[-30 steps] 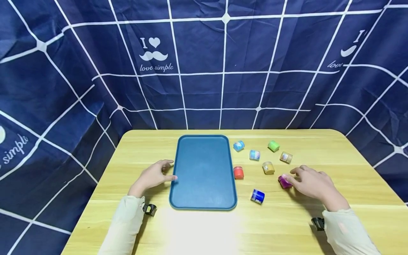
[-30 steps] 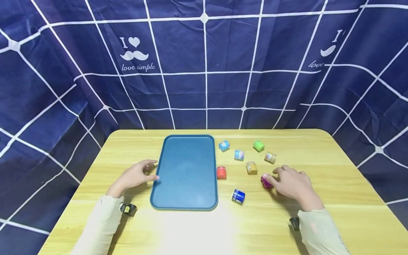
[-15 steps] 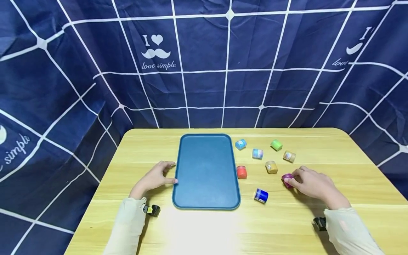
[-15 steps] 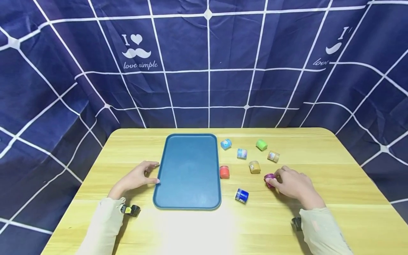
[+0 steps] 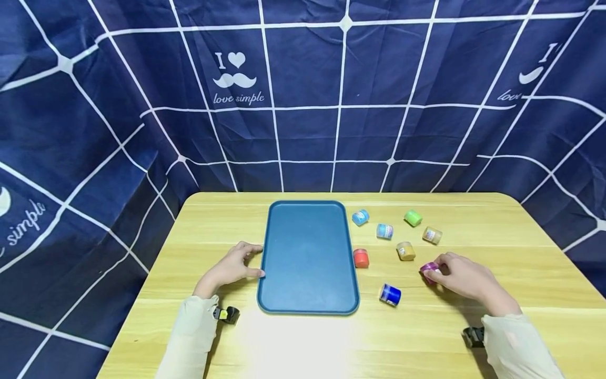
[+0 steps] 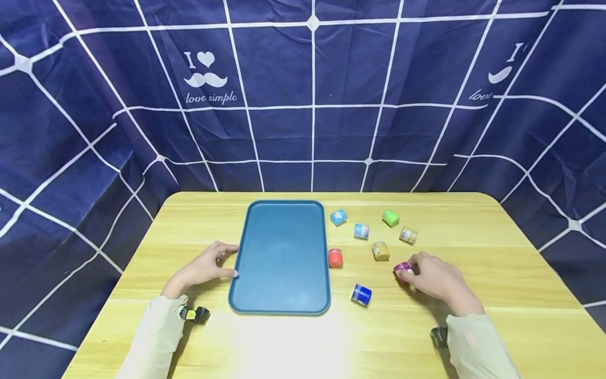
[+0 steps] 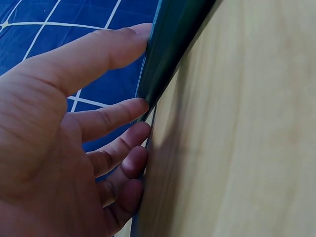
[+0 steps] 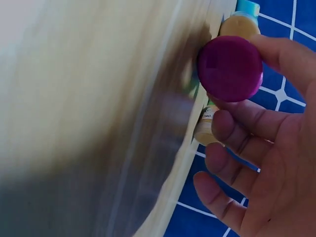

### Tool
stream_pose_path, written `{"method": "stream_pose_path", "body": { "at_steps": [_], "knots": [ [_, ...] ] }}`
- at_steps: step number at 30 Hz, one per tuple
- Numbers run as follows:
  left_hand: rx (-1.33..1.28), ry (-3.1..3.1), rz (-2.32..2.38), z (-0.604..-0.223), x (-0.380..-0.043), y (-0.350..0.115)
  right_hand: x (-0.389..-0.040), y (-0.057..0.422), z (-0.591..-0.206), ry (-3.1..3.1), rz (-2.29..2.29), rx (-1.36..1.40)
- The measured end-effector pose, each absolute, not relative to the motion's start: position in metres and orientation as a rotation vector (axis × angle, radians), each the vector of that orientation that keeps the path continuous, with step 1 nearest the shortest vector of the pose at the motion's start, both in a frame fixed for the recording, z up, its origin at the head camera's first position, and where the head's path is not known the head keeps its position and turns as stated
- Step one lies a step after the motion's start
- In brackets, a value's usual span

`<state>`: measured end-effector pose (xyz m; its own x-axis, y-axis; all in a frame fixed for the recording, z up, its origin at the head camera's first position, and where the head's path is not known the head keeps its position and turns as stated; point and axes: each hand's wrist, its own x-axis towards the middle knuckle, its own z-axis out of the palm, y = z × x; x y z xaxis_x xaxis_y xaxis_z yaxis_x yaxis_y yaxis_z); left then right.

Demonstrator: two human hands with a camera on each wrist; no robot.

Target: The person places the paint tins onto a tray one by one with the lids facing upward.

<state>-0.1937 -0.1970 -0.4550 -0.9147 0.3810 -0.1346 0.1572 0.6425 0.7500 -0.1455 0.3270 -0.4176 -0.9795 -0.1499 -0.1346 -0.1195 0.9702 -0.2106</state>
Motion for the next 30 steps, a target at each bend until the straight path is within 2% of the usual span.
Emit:
{"method": "stream_pose_path", "body": {
  "at_steps": [9, 17, 30],
  "knots": [
    [0.434, 2.546, 1.156, -0.456, -0.194, -0.197, -0.141, 0.324, -0.411, 2.935, -0.506, -0.155],
    [0.441, 2.544, 1.167, -0.457, -0.194, -0.200, -0.143, 0.311, -0.397, 2.984, -0.685, -0.244],
    [0.445, 2.555, 1.154, -0.459, -0.195, -0.201, -0.148, 0.264, -0.380, 3.032, -0.798, -0.406]
  ]
}}
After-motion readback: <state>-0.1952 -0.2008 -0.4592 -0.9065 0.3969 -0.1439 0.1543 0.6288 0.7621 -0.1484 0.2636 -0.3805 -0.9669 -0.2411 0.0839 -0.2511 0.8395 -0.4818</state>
